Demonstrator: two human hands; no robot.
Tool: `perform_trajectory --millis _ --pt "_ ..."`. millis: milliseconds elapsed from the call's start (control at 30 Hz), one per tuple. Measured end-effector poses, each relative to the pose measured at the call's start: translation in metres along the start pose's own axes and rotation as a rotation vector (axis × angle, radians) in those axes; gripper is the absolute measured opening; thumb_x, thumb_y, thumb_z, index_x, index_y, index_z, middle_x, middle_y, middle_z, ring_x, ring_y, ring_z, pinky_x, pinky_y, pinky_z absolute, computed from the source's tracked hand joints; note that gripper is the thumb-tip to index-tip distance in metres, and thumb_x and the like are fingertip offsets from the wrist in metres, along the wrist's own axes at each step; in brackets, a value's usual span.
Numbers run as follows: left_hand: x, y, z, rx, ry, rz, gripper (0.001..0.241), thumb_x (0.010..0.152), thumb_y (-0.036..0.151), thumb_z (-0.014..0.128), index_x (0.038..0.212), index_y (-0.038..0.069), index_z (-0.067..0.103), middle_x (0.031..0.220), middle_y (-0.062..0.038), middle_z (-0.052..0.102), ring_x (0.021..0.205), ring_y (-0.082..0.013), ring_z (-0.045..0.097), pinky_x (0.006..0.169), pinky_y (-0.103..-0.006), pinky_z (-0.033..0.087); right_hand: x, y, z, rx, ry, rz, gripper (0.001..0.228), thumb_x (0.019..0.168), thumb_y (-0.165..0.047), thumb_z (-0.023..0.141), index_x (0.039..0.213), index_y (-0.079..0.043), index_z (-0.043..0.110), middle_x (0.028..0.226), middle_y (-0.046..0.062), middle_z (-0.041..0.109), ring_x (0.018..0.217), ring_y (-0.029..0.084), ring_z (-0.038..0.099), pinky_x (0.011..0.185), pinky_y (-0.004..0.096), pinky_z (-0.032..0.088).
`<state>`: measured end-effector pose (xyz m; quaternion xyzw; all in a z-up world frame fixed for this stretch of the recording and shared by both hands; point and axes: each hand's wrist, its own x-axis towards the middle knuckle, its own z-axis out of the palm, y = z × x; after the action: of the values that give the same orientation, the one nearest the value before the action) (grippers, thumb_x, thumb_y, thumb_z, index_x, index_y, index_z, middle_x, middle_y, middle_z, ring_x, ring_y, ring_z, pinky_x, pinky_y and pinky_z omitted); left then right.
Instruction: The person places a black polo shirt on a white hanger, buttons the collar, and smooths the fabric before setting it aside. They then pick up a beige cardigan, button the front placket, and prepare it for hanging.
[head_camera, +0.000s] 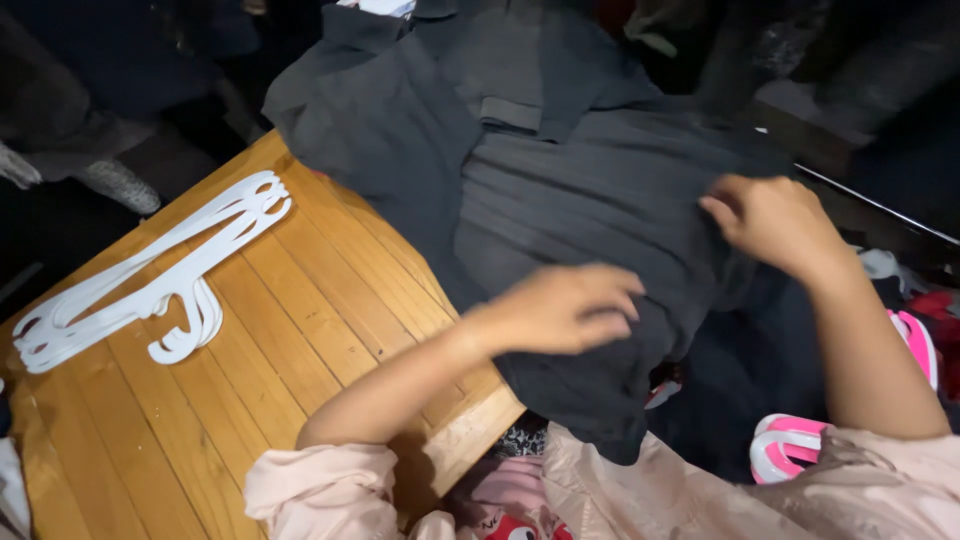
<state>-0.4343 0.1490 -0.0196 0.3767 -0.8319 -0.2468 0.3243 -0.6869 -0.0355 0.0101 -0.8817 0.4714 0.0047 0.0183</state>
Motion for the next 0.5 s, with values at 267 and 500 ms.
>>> perform_trajectory --millis 267,500 --pt "-0.126 -0.108 -0.071 0.474 0.266 -0.631 0.038 0.093 0.037 0.069 0.128 0.022 0.066 0.150 -0.008 0.053 0.126 -0.0364 0.063 0.102 -0.0476 0.053 0.084 -0.180 -0.025 0.170 0.226 -0.525 0.033 0.100 -0.029 0.066 0.125 -0.007 0.069 0.099 0.018 0.076 0.099 0.041 0.072 0.082 0.053 0.058" --pt "-0.207 -0.076 -0.034 0.279 0.035 -0.460 0.063 0.089 0.014 0.072 0.149 0.009 0.053 0.160 -0.028 0.041 0.143 -0.0488 0.046 0.117 -0.0601 0.039 0.220 -0.270 0.060 0.160 0.462 -0.608 0.052 0.086 -0.022 0.087 0.130 -0.004 0.066 0.112 0.018 0.069 0.108 0.042 0.068 0.089 0.052 0.056"
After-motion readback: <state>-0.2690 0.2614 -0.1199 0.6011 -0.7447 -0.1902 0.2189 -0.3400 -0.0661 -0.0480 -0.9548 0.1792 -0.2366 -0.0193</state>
